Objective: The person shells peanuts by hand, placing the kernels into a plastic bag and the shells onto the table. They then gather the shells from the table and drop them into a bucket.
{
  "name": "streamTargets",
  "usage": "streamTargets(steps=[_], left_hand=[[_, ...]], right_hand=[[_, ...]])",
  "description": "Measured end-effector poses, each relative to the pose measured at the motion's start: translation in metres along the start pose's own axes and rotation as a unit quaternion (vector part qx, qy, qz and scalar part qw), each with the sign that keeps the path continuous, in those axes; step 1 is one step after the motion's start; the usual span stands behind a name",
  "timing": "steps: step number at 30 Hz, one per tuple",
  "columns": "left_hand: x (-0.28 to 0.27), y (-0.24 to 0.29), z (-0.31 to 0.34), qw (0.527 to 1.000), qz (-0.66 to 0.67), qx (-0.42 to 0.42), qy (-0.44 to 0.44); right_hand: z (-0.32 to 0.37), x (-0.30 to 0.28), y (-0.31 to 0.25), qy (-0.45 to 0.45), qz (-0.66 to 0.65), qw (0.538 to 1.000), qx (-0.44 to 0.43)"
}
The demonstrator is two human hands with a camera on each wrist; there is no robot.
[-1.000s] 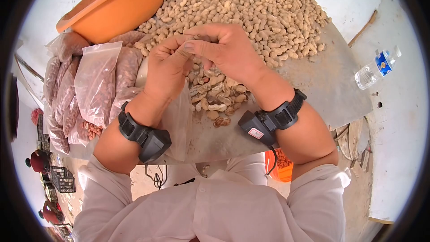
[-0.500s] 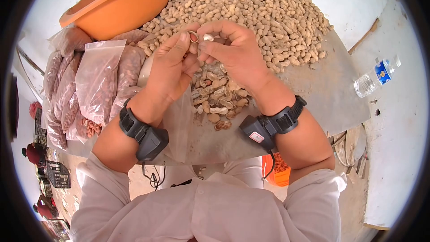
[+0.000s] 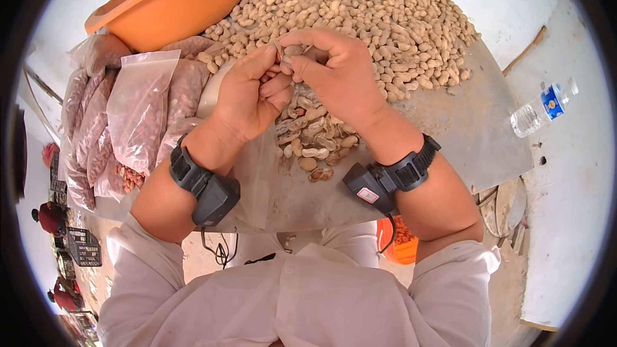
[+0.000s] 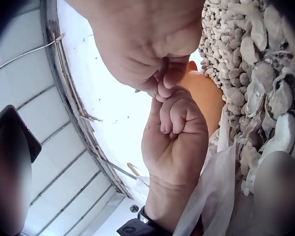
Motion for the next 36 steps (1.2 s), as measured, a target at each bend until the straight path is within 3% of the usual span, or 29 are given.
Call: streamTargets(steps=[12,16,21,30,33,36], left_hand=[[-0.008,-0.011,-0.002,0.995,0.042,-0.086,0.039],[-0.008,-0.011,-0.002,0.996,0.003,-0.092,0.020],[-0.004,-0.009,0.000,0.993,0.011,-0.098,0.062],[-0.007,-0.007,-0.004,0.990,0.087,-0.107,0.022],[-0.012,-0.004,-0.007,0.991,0.109,-0.076,0.031],[-0.019,0.001,-0.009,0.991,0.126,-0.042,0.026]], right_hand=[[0.000,0.000,0.000,0.013,0.087,0.991,-0.104],[0.000,-0.002,-0.003,0.003,0.122,0.990,-0.066],[0.000,-0.004,-0.006,-0.021,0.161,0.987,0.018],[-0.007,-0.017,-0.007,0.033,0.036,0.999,-0.008],[-0.011,-0.036,-0.009,-0.081,0.000,0.995,0.063],[-0.002,-0.040,-0.010,-0.250,0.037,0.951,0.176]])
Point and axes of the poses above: each hand's wrist, its own z-axis away from the middle knuckle, its own x-axis out of the palm, y = z × x, the point moved 4 cm from there along -z, towards the middle knuckle, and after that the axes turned 6 degrees about -z, right-handed, at the moved point
